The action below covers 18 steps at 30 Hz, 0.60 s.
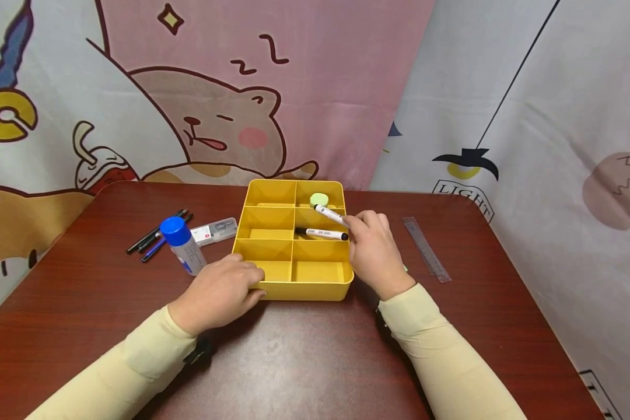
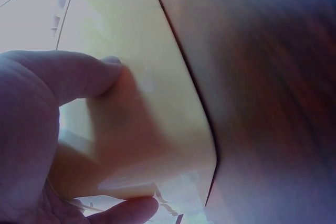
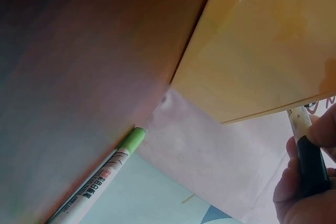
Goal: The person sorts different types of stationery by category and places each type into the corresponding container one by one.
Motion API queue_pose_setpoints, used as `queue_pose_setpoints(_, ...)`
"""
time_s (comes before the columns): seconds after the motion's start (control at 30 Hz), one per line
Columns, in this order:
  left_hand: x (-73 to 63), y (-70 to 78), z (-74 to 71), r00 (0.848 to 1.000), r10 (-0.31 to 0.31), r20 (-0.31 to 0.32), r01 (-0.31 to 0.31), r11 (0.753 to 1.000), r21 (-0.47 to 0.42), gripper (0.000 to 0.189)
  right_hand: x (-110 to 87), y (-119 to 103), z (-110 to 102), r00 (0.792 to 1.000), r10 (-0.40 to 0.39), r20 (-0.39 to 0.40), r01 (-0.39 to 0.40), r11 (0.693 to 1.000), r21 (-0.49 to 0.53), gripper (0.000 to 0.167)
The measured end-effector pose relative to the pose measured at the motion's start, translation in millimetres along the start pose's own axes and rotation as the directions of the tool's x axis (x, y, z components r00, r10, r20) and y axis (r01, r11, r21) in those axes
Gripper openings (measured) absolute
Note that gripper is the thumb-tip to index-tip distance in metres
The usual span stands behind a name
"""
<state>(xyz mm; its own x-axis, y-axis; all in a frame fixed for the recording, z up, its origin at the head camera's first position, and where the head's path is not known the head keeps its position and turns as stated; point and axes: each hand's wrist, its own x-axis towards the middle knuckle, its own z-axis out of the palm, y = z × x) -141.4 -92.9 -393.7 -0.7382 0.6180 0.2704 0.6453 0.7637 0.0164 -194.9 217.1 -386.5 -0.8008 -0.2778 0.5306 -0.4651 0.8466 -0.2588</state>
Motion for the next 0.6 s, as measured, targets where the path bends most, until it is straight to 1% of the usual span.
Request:
queue_pose_setpoints(0.13, 0.1, 0.0, -0.2, 1.0, 0.0, 0.001, 0.0, 1.0, -0.001, 0.023, -0.1, 0.1, -0.1, 1.0, -0.009, -0.001, 0.009, 1.0, -0.001, 0.031)
queue_pose_setpoints(0.37, 0.4, 0.3, -0.8, 1.0, -0.006, 0.009, 0.006, 1.0, -0.001, 0.023, 0.3, -0.2, -0.8, 0.999, -0.052, -0.01, 0.052, 0.999, -0.006, 0.028)
queue_pose_setpoints(0.6, 0.3, 0.4, -1.1, 1.0, -0.006, 0.007, 0.006, 1.0, -0.004, 0.023, 0.3, -0.2, -1.4, 0.998, -0.059, 0.011, 0.059, 0.998, -0.019, 0.028)
